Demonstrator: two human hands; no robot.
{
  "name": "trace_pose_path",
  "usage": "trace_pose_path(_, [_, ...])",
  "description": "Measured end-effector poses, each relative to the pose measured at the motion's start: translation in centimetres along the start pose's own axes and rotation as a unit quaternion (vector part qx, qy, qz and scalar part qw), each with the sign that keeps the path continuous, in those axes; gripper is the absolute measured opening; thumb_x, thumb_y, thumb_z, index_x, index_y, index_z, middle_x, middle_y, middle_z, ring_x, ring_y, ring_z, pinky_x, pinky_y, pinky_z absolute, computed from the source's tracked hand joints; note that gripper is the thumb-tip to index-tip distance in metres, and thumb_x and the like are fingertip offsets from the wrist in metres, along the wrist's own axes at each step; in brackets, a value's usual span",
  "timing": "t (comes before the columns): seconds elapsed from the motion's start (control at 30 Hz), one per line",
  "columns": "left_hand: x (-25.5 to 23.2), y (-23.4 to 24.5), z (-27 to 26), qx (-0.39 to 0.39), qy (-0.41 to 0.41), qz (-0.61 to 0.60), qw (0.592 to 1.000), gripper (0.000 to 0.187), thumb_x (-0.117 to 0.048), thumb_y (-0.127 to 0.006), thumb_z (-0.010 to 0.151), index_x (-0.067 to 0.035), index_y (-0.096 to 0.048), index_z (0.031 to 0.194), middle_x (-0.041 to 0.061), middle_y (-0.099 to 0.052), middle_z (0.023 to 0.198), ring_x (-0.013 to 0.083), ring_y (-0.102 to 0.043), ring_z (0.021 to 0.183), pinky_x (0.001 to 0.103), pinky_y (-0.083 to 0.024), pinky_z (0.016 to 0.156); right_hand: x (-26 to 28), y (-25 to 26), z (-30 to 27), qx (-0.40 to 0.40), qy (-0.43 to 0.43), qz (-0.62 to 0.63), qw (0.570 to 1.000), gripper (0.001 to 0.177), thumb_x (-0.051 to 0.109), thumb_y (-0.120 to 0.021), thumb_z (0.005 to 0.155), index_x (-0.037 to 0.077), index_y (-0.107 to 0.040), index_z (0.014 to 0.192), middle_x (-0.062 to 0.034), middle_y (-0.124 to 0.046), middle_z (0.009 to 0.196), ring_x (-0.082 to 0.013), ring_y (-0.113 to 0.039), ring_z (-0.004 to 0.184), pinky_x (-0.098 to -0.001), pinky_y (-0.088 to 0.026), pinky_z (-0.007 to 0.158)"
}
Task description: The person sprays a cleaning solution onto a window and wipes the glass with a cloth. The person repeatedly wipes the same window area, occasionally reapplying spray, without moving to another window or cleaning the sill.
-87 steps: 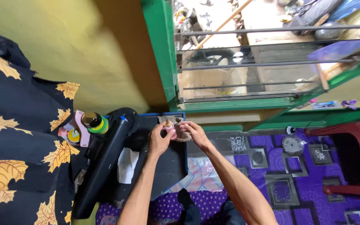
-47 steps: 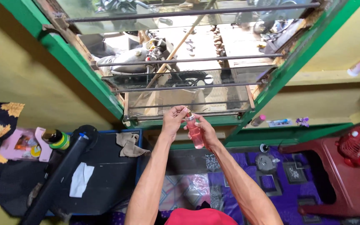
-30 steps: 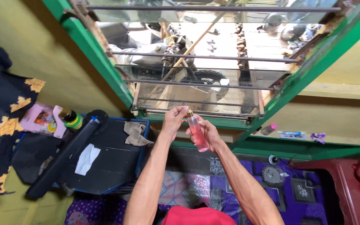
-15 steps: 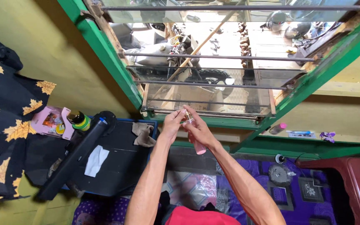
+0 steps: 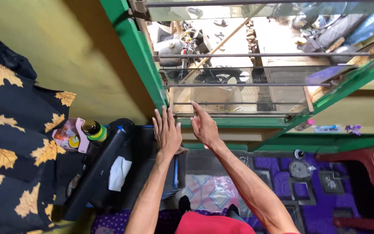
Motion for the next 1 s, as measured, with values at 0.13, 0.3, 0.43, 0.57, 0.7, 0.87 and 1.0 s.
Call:
trace_pose_path(0.13, [2.2, -1.0, 0.0, 0.007, -0.026, 0.002, 1.0, 0.065, -0.027, -0.057, 0.096, 0.001, -0.041, 0.152, 0.023, -0.035, 0.161, 0.0449, -0.026, 0.151, 0.056, -0.022, 0.121, 1.1, -2.1, 1.0, 0.003, -0.039, -0.041, 0.998, 0.059, 0.027, -0.059, 0.094, 0.04, -0.043, 0.149, -0.0135, -0.068, 0.104, -0.0425, -0.07, 0.09, -0.0585, -0.057, 0.081])
trace_pose_path(0.3, [3.1, -2.3, 0.1, 0.03, -0.056, -0.024, 0.998, 0.066, -0.029, -0.054, 0.098, 0.001, -0.037, 0.154, 0.023, -0.031, 0.163, 0.0441, -0.023, 0.152, 0.055, -0.02, 0.122, 0.3, -3.1, 1.3, -0.016, -0.087, -0.101, 0.991, 0.059, 0.027, -0.054, 0.096, 0.049, -0.037, 0.147, -0.0064, -0.064, 0.102, -0.0412, -0.071, 0.086, -0.0568, -0.059, 0.08])
trace_pose_path(0.43, [3.2, -3.1, 0.0, 0.037, -0.067, -0.032, 0.997, 0.068, -0.029, -0.054, 0.097, 0.001, -0.036, 0.155, 0.022, -0.029, 0.164, 0.0435, -0.023, 0.152, 0.055, -0.019, 0.123, -0.3, -3.6, 1.1, -0.035, -0.095, -0.108, 0.989, 0.053, 0.031, -0.054, 0.095, 0.047, -0.04, 0.145, -0.0088, -0.063, 0.105, -0.0444, -0.069, 0.088, -0.0589, -0.058, 0.08])
trace_pose_path(0.57, [2.7, -3.2, -0.2, 0.048, -0.075, -0.044, 0.995, 0.068, -0.029, -0.056, 0.097, 0.002, -0.037, 0.154, 0.024, -0.03, 0.163, 0.0444, -0.024, 0.152, 0.056, -0.019, 0.122, -0.6, -3.2, -0.2, -0.046, -0.117, -0.093, 0.988, 0.052, 0.029, -0.052, 0.096, 0.045, -0.039, 0.145, -0.0104, -0.063, 0.104, -0.0465, -0.068, 0.088, -0.0617, -0.057, 0.079])
trace_pose_path(0.7, [1.6, -3.7, -0.6, 0.056, -0.082, -0.05, 0.994, 0.066, -0.029, -0.056, 0.097, 0.002, -0.039, 0.152, 0.025, -0.031, 0.162, 0.0445, -0.023, 0.152, 0.056, -0.019, 0.123, -1.1, -2.3, -1.1, -0.052, -0.131, -0.09, 0.986, 0.055, 0.03, -0.053, 0.096, 0.045, -0.038, 0.147, -0.0112, -0.063, 0.103, -0.0472, -0.068, 0.088, -0.0622, -0.057, 0.08])
trace_pose_path(0.87, [0.2, -4.8, -1.0, 0.073, -0.083, -0.078, 0.991, 0.068, -0.029, -0.058, 0.097, 0.002, -0.037, 0.154, 0.025, -0.032, 0.161, 0.0458, -0.022, 0.152, 0.057, -0.018, 0.122, -1.9, -0.9, -0.6, -0.057, -0.123, -0.114, 0.984, 0.059, 0.029, -0.051, 0.096, 0.045, -0.034, 0.151, -0.0119, -0.055, 0.097, -0.0494, -0.066, 0.083, -0.0624, -0.057, 0.076])
trace_pose_path(1.0, [-0.6, -5.6, -1.3, 0.067, -0.087, -0.063, 0.992, 0.071, -0.028, -0.061, 0.094, 0.001, -0.037, 0.154, 0.025, -0.034, 0.16, 0.045, -0.026, 0.151, 0.056, -0.021, 0.122, -2.9, -0.8, 0.0, -0.036, -0.122, -0.112, 0.986, 0.06, 0.03, -0.052, 0.095, 0.044, -0.036, 0.151, -0.0121, -0.054, 0.093, -0.0494, -0.066, 0.082, -0.0627, -0.057, 0.076])
Point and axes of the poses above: each hand's wrist, its own z-axis towards the middle knuckle, its own y-axis out of the back of the hand, x = y × z, the point moved 6 cm from there along z, towards the middle knuckle
